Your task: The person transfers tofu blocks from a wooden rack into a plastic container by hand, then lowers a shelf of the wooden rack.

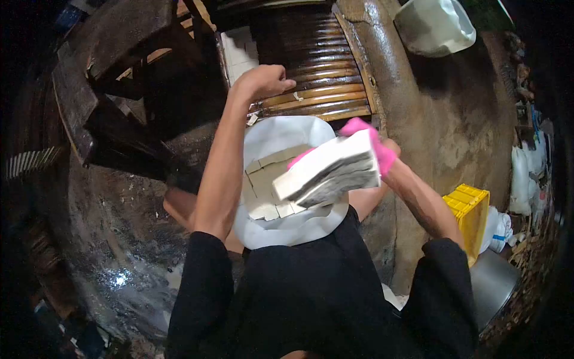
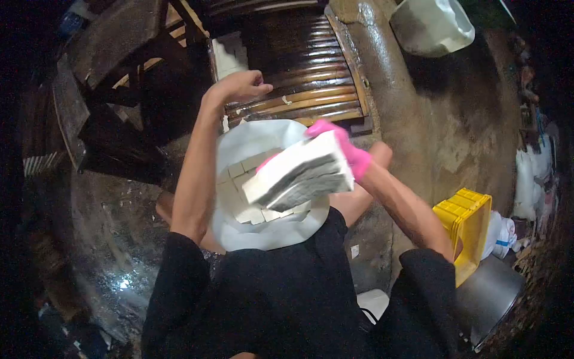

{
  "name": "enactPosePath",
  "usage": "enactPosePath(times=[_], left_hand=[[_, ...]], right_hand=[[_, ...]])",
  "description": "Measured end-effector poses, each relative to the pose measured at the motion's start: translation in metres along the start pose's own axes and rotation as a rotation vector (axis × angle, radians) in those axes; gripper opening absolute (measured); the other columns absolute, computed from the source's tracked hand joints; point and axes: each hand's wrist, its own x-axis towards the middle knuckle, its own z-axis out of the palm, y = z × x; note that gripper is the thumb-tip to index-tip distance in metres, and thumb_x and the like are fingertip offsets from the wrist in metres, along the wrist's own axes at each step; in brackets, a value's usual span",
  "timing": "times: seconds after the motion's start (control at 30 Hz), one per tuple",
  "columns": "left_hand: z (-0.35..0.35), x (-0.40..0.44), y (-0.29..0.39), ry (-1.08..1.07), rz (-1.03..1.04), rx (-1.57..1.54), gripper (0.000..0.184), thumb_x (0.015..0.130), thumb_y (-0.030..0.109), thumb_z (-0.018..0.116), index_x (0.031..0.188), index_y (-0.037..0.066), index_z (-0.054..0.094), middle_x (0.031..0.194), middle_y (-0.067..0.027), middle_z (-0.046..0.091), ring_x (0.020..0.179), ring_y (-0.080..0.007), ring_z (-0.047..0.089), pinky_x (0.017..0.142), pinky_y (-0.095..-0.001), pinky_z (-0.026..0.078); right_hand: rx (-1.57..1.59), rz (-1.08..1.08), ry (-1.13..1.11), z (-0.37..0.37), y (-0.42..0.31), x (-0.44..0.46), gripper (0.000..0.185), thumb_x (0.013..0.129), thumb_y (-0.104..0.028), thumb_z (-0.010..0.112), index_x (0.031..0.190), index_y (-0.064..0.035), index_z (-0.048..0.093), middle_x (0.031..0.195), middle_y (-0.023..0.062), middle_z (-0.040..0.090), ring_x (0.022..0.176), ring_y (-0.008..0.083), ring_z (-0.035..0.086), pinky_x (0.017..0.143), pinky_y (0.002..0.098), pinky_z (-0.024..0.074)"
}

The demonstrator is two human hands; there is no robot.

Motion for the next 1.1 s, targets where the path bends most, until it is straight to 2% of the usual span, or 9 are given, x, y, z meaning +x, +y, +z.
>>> enactPosePath(times=[0.13,0.2,0.23,0.3,0.63,0.77,0.87,0.93,1.1], left_hand=[[0.006,-0.014,-0.013,-0.147,-0.089,-0.032,0.05,0.083,0.046,0.059,0.102,0.0,0.062,0.098,-0.0192,0.066,0.091,-0.0305,0.062,0.079,-0.0385,0.048],[0.011,-0.017,-0.015,-0.076,-0.06,-0.047,0.045,0.081,0.044,0.06,0.093,0.002,0.069,0.095,-0.0192,0.067,0.091,-0.0325,0.064,0.078,-0.0403,0.05],[0.01,-0.019,-0.012,-0.07,-0.09,-0.01,0.044,0.081,0.043,0.059,0.096,0.003,0.069,0.098,-0.0187,0.067,0.093,-0.0323,0.064,0.08,-0.0399,0.05],[0.012,-0.021,-0.009,-0.051,-0.115,0.052,0.041,0.083,0.041,0.058,0.099,0.005,0.068,0.101,-0.0176,0.066,0.097,-0.0315,0.063,0.083,-0.0392,0.05],[0.005,0.003,-0.001,-0.085,-0.091,0.105,0.038,0.081,0.038,0.061,0.1,0.006,0.069,0.104,-0.0157,0.066,0.099,-0.0301,0.063,0.085,-0.0405,0.05],[0.011,0.004,-0.007,-0.032,-0.032,0.095,0.041,0.083,0.04,0.058,0.096,0.002,0.068,0.098,-0.0201,0.066,0.094,-0.0344,0.063,0.083,-0.0416,0.05],[0.005,0.005,-0.007,-0.068,-0.001,0.099,0.041,0.083,0.042,0.058,0.095,0.004,0.069,0.096,-0.0194,0.066,0.092,-0.0341,0.063,0.08,-0.0426,0.05],[0.006,0.004,-0.003,-0.009,-0.014,0.082,0.041,0.084,0.042,0.058,0.093,0.004,0.068,0.094,-0.0193,0.067,0.09,-0.0336,0.064,0.078,-0.0431,0.049],[0.001,0.003,0.0,-0.125,-0.052,0.125,0.041,0.085,0.042,0.057,0.097,0.003,0.065,0.096,-0.0177,0.066,0.092,-0.0333,0.063,0.079,-0.0415,0.049]], right_hand=[[-0.756,0.199,0.213,0.013,0.041,0.078,0.036,0.082,-0.046,0.055,0.101,-0.0162,0.063,0.083,0.0014,0.057,0.083,0.0138,0.056,0.081,0.0301,0.0445],[-0.953,0.195,0.054,0.018,0.07,0.118,0.034,0.08,-0.05,0.055,0.088,-0.0172,0.062,0.077,-0.0018,0.055,0.072,0.01,0.051,0.069,0.0287,0.0442],[-1.147,0.472,0.124,0.004,0.084,0.155,0.038,0.087,-0.041,0.048,0.104,-0.0095,0.06,0.095,-0.0032,0.055,0.085,0.0081,0.049,0.077,0.0251,0.0421],[-1.168,0.414,0.136,-0.059,0.105,0.214,0.042,0.084,-0.038,0.054,0.11,-0.0059,0.058,0.099,0.0004,0.057,0.086,0.0124,0.054,0.072,0.031,0.049],[-1.313,0.31,0.306,-0.077,0.118,0.255,0.037,0.081,-0.04,0.057,0.099,-0.008,0.059,0.089,0.0039,0.057,0.082,0.0141,0.057,0.074,0.0342,0.051],[-1.211,0.423,0.297,-0.058,0.099,0.222,0.035,0.08,-0.041,0.057,0.094,-0.0088,0.06,0.085,0.0052,0.057,0.081,0.0147,0.058,0.075,0.0355,0.0518],[-1.586,0.189,0.283,-0.004,0.104,0.194,0.055,0.083,-0.038,0.054,0.126,-0.0034,0.05,0.115,0.0151,0.061,0.092,0.0301,0.065,0.063,0.0403,0.0569],[-1.54,0.159,0.319,0.004,0.114,0.199,0.053,0.084,-0.038,0.053,0.124,-0.0031,0.052,0.118,0.0172,0.06,0.091,0.0326,0.065,0.066,0.0414,0.0561],[-1.413,0.241,0.36,0.012,0.104,0.191,0.051,0.088,-0.042,0.046,0.118,-0.0014,0.057,0.105,0.0182,0.064,0.081,0.0306,0.066,0.06,0.0403,0.0538]])
